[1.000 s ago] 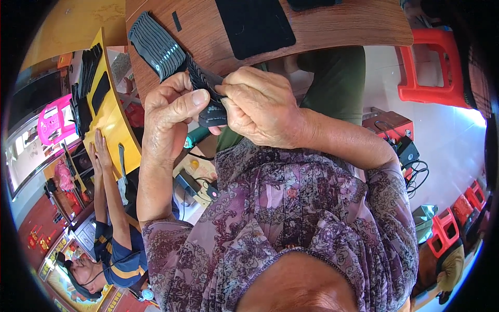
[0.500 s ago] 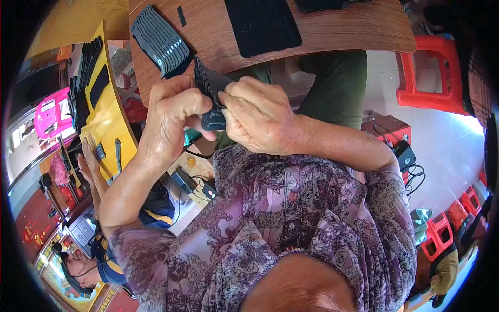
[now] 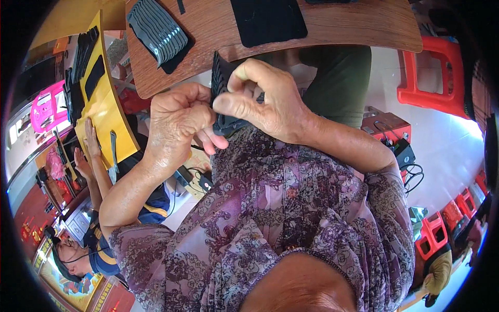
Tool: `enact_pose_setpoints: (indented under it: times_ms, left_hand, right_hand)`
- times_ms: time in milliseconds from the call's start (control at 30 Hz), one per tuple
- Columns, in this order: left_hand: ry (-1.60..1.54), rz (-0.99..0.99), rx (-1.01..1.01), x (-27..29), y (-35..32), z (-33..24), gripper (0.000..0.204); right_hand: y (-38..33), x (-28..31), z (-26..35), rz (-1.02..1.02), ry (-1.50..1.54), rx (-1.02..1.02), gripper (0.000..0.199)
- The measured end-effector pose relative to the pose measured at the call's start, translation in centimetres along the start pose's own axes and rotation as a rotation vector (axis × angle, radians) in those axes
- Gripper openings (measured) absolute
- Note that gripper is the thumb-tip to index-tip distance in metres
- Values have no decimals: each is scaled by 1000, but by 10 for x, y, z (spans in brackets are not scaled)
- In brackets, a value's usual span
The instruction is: The recorder is inspecting, flipping over, and stacking manufactured black textile storage bags at a workshop table.
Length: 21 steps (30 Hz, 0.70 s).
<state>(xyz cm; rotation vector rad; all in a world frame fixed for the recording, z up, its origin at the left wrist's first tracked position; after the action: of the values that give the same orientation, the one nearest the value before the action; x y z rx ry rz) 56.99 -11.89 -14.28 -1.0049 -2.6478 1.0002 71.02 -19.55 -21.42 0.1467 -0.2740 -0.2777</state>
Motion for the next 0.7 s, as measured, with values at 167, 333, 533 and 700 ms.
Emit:
enact_pose_setpoints:
  times_ms: [167, 333, 533, 700]
  left_hand:
    - [-84, 42, -139, -8, -2, 10, 17]
    - [-21, 77, -162, -14, -8, 20, 18]
    - [31, 36, -186, -13, -13, 26, 18]
    - [7, 15, -146, -10, -13, 27, 19]
  right_hand:
    - [-5, 4, -1, 71, 48, -154, 51]
    - [-7, 7, -1, 133, 111, -302, 42]
    - [-11, 5, -3, 132, 112, -226, 31]
    - [-9, 5, -4, 153, 173, -157, 29]
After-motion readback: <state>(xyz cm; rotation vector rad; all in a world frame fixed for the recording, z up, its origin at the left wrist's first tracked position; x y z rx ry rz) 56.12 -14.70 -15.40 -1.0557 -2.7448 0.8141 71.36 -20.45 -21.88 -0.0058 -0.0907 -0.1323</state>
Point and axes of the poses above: each hand's wrist, its own y-axis towards the middle knuckle, its own x-axis out of the back of the hand, z = x × y, the point moved 2 cm from there along y, towards the middle knuckle, and after that the axes turned 13 degrees about -y, right-handed, at the moved point
